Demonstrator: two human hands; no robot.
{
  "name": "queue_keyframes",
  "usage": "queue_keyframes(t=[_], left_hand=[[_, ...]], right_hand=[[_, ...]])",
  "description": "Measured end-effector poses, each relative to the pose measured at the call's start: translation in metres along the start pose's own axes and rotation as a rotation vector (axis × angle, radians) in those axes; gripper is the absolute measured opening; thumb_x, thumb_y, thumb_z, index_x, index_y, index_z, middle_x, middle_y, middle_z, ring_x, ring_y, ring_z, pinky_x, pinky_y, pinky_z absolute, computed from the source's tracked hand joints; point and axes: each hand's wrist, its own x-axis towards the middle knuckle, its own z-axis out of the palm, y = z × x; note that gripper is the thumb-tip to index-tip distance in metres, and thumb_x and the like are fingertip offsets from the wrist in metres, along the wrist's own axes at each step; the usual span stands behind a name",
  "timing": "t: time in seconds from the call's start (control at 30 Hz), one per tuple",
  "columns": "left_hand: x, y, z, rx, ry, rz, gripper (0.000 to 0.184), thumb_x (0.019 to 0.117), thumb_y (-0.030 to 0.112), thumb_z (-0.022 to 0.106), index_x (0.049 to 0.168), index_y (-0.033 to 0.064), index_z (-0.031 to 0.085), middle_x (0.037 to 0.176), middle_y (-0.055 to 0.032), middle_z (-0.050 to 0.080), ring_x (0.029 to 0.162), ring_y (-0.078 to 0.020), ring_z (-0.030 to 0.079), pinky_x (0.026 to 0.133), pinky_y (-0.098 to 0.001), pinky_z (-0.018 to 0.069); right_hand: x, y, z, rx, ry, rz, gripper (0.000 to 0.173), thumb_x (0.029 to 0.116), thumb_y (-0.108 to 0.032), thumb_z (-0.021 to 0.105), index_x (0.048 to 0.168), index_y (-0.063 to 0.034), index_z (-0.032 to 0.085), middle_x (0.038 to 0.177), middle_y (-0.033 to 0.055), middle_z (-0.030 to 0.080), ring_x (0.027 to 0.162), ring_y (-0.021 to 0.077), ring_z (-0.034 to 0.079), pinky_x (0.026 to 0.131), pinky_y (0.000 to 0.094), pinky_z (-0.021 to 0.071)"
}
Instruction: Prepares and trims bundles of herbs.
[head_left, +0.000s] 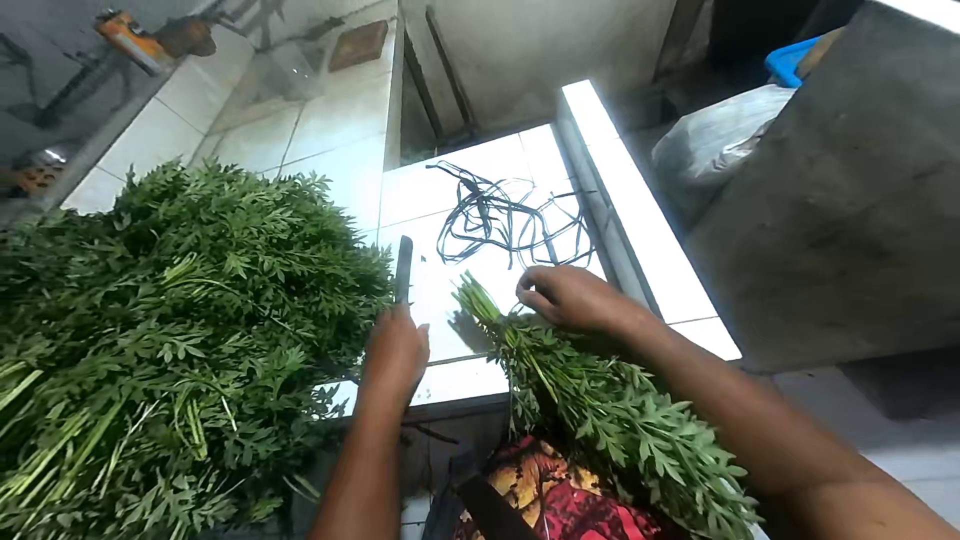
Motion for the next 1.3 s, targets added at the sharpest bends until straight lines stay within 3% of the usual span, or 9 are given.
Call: queue_keyframes(t=[0.07, 0.13, 0.2, 0.27, 0.33, 0.47, 0.67, 0.97, 1.3], left_hand=[[0.013, -0.002, 0.003, 0.042, -0.092, -0.151, 0.058, 0.0971, 0.035, 0.068, 0.138, -0.0016, 0.05, 0.12, -0.0267, 0.065, 0.11, -0.0435, 0.067, 0.094, -0.0622, 0.0536], [0.021, -0.003, 0.006, 0.07, -0.129, -0.197, 0.065, 0.0923, 0.033, 0.074, 0.14, 0.0004, 0.046, 0.111, -0.025, 0.068, 0.104, -0.0423, 0.069, 0.089, -0.0617, 0.0552], [0.027, -0.001, 0.012, 0.107, -0.116, -0.217, 0.063, 0.0886, 0.023, 0.074, 0.139, 0.0013, 0.044, 0.107, -0.0241, 0.07, 0.1, -0.0421, 0.071, 0.085, -0.0619, 0.0562], [0.028, 0.0, 0.012, 0.068, -0.063, -0.239, 0.059, 0.0909, 0.02, 0.069, 0.14, 0.001, 0.043, 0.109, -0.025, 0.069, 0.101, -0.0425, 0.07, 0.085, -0.0623, 0.056], [0.023, -0.002, 0.006, -0.108, 0.044, -0.245, 0.057, 0.0955, 0.018, 0.062, 0.147, 0.0026, 0.042, 0.116, -0.0262, 0.066, 0.101, -0.0433, 0.069, 0.086, -0.0637, 0.0557], [-0.014, -0.022, -0.008, -0.382, 0.215, -0.013, 0.05, 0.1034, 0.032, 0.059, 0.147, 0.0124, 0.044, 0.102, -0.0175, 0.069, 0.082, -0.0316, 0.069, 0.075, -0.0574, 0.0574], [-0.093, -0.046, -0.027, -0.279, 0.35, 0.44, 0.043, 0.0957, 0.042, 0.064, 0.129, 0.0149, 0.069, 0.112, -0.0028, 0.072, 0.096, -0.011, 0.069, 0.083, -0.0352, 0.0601], [-0.157, -0.069, -0.055, -0.267, 0.424, 0.549, 0.036, 0.091, 0.031, 0.077, 0.121, 0.0121, 0.074, 0.103, -0.0075, 0.07, 0.093, -0.0117, 0.068, 0.082, -0.0284, 0.0588], [-0.172, -0.045, -0.058, -0.162, 0.426, 0.58, 0.032, 0.0929, 0.031, 0.073, 0.119, 0.0132, 0.076, 0.098, -0.0094, 0.07, 0.089, -0.0153, 0.068, 0.078, -0.0312, 0.0578]], right_hand=[[-0.001, 0.001, -0.006, -0.021, -0.042, 0.025, 0.046, 0.1034, -0.058, 0.047, 0.101, -0.0195, 0.072, 0.082, 0.0008, 0.068, 0.078, 0.0188, 0.067, 0.072, 0.0492, 0.0565], [-0.004, 0.0, -0.012, 0.031, -0.117, 0.053, 0.057, 0.0894, -0.074, 0.059, 0.095, -0.0189, 0.072, 0.08, 0.0009, 0.067, 0.076, 0.0188, 0.066, 0.071, 0.0502, 0.0565], [-0.007, 0.0, -0.013, 0.083, -0.162, 0.036, 0.06, 0.075, -0.076, 0.074, 0.091, -0.0184, 0.067, 0.076, -0.0004, 0.063, 0.071, 0.017, 0.063, 0.068, 0.0471, 0.0548], [-0.007, -0.002, -0.013, 0.11, -0.159, 0.008, 0.06, 0.0693, -0.068, 0.084, 0.093, -0.0165, 0.066, 0.076, 0.0002, 0.061, 0.07, 0.017, 0.061, 0.066, 0.0459, 0.0547], [-0.008, -0.003, -0.012, 0.139, -0.137, -0.011, 0.059, 0.0685, -0.062, 0.088, 0.096, -0.0155, 0.065, 0.076, 0.0001, 0.061, 0.069, 0.0158, 0.061, 0.066, 0.044, 0.0551], [-0.007, -0.005, -0.01, 0.165, -0.11, -0.019, 0.06, 0.0666, -0.059, 0.091, 0.098, -0.015, 0.065, 0.077, 0.0004, 0.061, 0.07, 0.0159, 0.061, 0.066, 0.0437, 0.0553], [-0.009, -0.008, -0.012, 0.146, -0.105, -0.001, 0.063, 0.0656, -0.06, 0.091, 0.099, -0.014, 0.065, 0.079, 0.002, 0.062, 0.071, 0.0184, 0.062, 0.067, 0.0469, 0.0557], [-0.007, -0.007, -0.011, 0.134, -0.103, -0.003, 0.067, 0.0641, -0.061, 0.092, 0.101, -0.013, 0.064, 0.081, 0.0029, 0.063, 0.073, 0.0192, 0.062, 0.068, 0.047, 0.0552], [-0.007, -0.008, -0.01, 0.104, -0.092, 0.0, 0.068, 0.0634, -0.063, 0.091, 0.102, -0.0145, 0.063, 0.083, 0.0022, 0.063, 0.075, 0.0191, 0.063, 0.069, 0.0474, 0.0555]])
